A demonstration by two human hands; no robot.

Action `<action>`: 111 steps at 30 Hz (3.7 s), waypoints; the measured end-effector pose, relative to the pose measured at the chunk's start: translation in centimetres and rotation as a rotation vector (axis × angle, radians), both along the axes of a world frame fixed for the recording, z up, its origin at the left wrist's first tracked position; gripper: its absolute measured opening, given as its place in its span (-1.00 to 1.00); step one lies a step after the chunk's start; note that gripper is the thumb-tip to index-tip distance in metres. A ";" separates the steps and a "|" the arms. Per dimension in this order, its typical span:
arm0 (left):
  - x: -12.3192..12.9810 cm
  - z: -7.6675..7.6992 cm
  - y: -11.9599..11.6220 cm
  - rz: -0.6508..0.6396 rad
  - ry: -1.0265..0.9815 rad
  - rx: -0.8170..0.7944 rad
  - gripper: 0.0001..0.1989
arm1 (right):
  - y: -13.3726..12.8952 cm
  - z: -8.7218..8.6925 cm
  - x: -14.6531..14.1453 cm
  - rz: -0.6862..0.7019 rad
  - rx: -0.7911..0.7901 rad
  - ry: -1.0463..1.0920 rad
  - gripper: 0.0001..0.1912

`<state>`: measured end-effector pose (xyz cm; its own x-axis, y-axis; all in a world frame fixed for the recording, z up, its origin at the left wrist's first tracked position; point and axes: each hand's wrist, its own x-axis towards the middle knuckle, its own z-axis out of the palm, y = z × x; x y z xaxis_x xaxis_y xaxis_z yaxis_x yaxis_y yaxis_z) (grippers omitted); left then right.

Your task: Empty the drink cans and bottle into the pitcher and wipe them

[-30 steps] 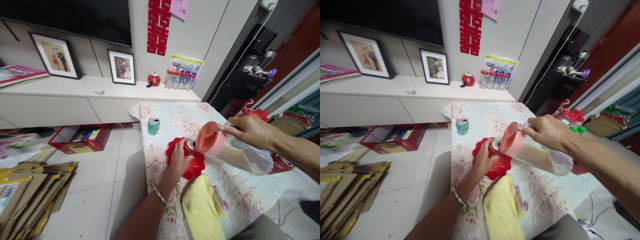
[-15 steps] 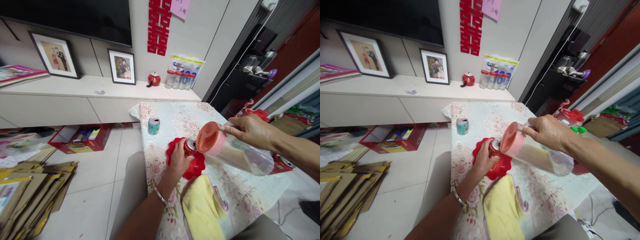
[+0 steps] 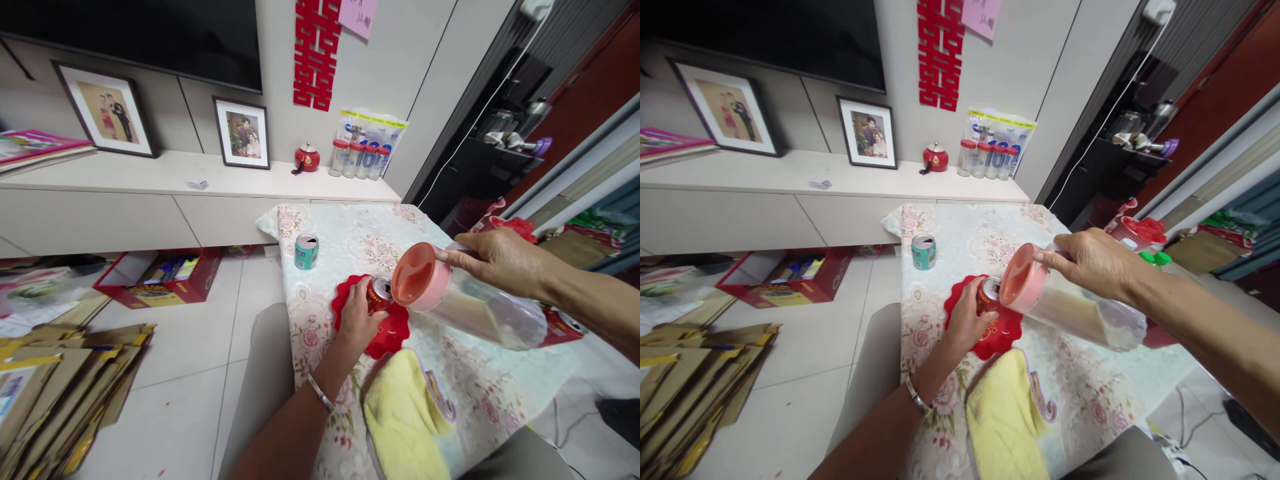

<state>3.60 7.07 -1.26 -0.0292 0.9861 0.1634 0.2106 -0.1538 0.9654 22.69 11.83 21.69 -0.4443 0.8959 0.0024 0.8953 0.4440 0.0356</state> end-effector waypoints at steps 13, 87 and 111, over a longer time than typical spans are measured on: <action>0.0 0.0 0.0 -0.005 -0.003 -0.003 -0.23 | -0.1 0.2 -0.3 -0.022 -0.011 -0.017 -0.27; 0.1 -0.1 0.0 0.002 -0.030 0.001 -0.22 | 0.1 0.1 -0.3 0.002 0.004 -0.028 -0.27; 0.1 -0.1 0.0 0.000 -0.028 -0.008 -0.22 | -0.1 0.3 -0.5 -0.015 -0.009 -0.041 -0.26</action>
